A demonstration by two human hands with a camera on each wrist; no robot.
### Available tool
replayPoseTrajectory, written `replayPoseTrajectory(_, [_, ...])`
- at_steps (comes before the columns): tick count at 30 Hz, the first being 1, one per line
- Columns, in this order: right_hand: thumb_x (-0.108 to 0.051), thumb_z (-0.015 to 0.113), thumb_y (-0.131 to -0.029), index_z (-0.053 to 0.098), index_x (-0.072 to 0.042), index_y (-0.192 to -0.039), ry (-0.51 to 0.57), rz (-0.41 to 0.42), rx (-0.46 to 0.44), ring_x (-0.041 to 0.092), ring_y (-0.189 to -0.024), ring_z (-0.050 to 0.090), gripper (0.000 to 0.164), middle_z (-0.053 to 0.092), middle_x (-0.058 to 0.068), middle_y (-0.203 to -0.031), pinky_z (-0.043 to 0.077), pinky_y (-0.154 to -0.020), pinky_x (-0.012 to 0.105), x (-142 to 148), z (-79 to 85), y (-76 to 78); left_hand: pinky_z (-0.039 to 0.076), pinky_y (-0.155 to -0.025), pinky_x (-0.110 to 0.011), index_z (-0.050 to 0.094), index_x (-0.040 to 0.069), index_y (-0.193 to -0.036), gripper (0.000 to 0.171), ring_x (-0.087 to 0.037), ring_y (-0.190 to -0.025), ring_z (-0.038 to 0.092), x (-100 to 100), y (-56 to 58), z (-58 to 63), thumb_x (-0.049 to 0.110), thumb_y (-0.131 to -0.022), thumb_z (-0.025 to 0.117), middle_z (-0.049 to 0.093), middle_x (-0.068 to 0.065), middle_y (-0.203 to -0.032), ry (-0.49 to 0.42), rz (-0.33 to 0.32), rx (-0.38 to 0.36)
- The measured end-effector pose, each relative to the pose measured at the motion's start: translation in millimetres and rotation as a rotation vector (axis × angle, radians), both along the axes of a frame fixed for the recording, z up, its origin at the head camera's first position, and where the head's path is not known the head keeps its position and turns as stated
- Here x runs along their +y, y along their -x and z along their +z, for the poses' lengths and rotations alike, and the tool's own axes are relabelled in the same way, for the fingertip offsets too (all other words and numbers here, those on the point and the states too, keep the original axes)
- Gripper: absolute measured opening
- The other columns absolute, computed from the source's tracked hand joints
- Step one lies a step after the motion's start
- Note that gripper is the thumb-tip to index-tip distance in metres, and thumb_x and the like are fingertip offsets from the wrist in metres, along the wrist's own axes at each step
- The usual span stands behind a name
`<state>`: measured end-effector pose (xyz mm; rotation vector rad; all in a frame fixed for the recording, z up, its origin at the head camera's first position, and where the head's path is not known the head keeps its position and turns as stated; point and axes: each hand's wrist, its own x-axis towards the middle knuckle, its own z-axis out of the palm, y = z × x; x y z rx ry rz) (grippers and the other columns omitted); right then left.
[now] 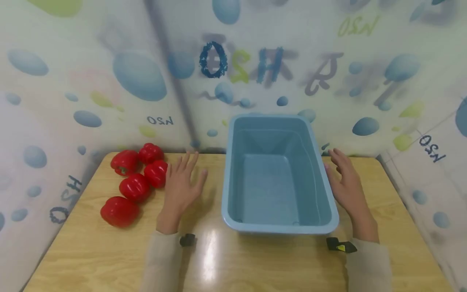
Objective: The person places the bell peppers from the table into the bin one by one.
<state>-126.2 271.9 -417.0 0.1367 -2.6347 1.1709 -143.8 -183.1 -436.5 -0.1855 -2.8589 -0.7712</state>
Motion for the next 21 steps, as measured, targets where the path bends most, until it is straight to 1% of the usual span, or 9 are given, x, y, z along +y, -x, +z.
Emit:
replayPoseTrajectory(1, [-0.026,0.052,-0.111,0.041,-0.009,-0.162,0.026,0.005,0.020,0.053,-0.146,0.046,0.054,0.036,0.020,-0.170,0.041,-0.118,0.067,-2,1.3,-0.2,0.011,-0.132,-0.069,0.035,0.023,-0.166,0.070,-0.046,-0.161,0.027,0,-0.2,0.8,0.054,-0.106,0.049,0.032,-0.014,-0.174,-0.005,0.000,0.014])
replayPoseTrajectory(3, [-0.020,0.054,-0.110,0.043,-0.012,-0.162,0.077,0.017,0.049,0.047,-0.144,0.052,0.053,0.041,0.016,-0.168,0.049,-0.121,0.043,-5,4.3,-0.9,0.015,-0.131,-0.069,0.038,0.020,-0.165,0.069,-0.045,-0.159,0.032,-2,-1.1,2.6,0.050,-0.105,0.052,0.036,-0.015,-0.172,-0.014,0.000,0.045])
replayPoseTrajectory(5, [-0.015,0.053,-0.110,0.044,-0.015,-0.161,0.123,0.029,0.053,0.036,-0.143,0.057,0.051,0.045,0.013,-0.165,0.049,-0.115,0.020,-9,7.8,-2.7,0.020,-0.130,-0.068,0.040,0.019,-0.164,0.068,-0.044,-0.157,0.037,-3,-2.9,4.5,0.047,-0.104,0.056,0.041,-0.016,-0.169,-0.019,0.001,0.073])
replayPoseTrajectory(7, [-0.012,0.050,-0.111,0.046,-0.017,-0.160,0.168,0.037,0.036,0.018,-0.139,0.061,0.050,0.047,0.011,-0.164,0.045,-0.104,0.005,-13,11.9,-4.9,0.023,-0.129,-0.068,0.042,0.018,-0.163,0.067,-0.043,-0.155,0.039,-4,-5.0,5.8,0.044,-0.103,0.058,0.045,-0.016,-0.167,-0.024,-0.003,0.090])
replayPoseTrajectory(10, [-0.016,0.045,-0.113,0.048,-0.020,-0.159,0.227,0.024,-0.010,-0.009,-0.123,0.061,0.047,0.053,0.010,-0.159,0.047,-0.097,0.005,-18,18.0,-7.8,0.029,-0.127,-0.067,0.047,0.015,-0.160,0.065,-0.041,-0.152,0.044,-7,-7.8,5.6,0.040,-0.101,0.063,0.050,-0.016,-0.163,-0.045,-0.016,0.121])
replayPoseTrajectory(12, [-0.021,0.043,-0.114,0.050,-0.021,-0.159,0.262,0.012,-0.031,-0.017,-0.116,0.060,0.045,0.057,0.010,-0.156,0.048,-0.095,0.007,-22,22.3,-10.0,0.033,-0.124,-0.067,0.052,0.012,-0.156,0.063,-0.041,-0.149,0.047,-8,-9.4,3.8,0.037,-0.100,0.065,0.053,-0.018,-0.160,-0.063,-0.028,0.146])
replayPoseTrajectory(15, [-0.025,0.040,-0.115,0.051,-0.018,-0.158,0.325,0.028,-0.035,-0.013,-0.117,0.062,0.045,0.059,0.009,-0.155,0.048,-0.097,0.010,-28,28.5,-12.4,0.038,-0.121,-0.065,0.056,0.009,-0.152,0.060,-0.041,-0.144,0.051,-12,-13.1,1.5,0.034,-0.098,0.069,0.056,-0.018,-0.156,-0.086,-0.036,0.176])
replayPoseTrajectory(18, [-0.032,0.039,-0.115,0.044,-0.021,-0.162,0.380,0.062,-0.066,-0.001,-0.138,0.053,0.049,0.044,0.004,-0.168,0.044,-0.108,0.016,-34,35.6,-14.4,0.042,-0.118,-0.064,0.058,0.010,-0.150,0.058,-0.041,-0.142,0.054,-17,-17.5,-1.1,0.031,-0.097,0.071,0.059,-0.017,-0.154,-0.110,-0.034,0.195])
replayPoseTrajectory(21, [-0.036,0.039,-0.114,0.037,-0.025,-0.165,0.406,0.095,-0.096,0.001,-0.144,0.045,0.052,0.035,0.002,-0.174,0.041,-0.108,0.018,-36,40.9,-17.4,0.043,-0.117,-0.064,0.056,0.012,-0.152,0.060,-0.041,-0.141,0.054,-22,-23.1,-1.6,0.028,-0.096,0.073,0.058,-0.016,-0.155,-0.133,-0.027,0.179])
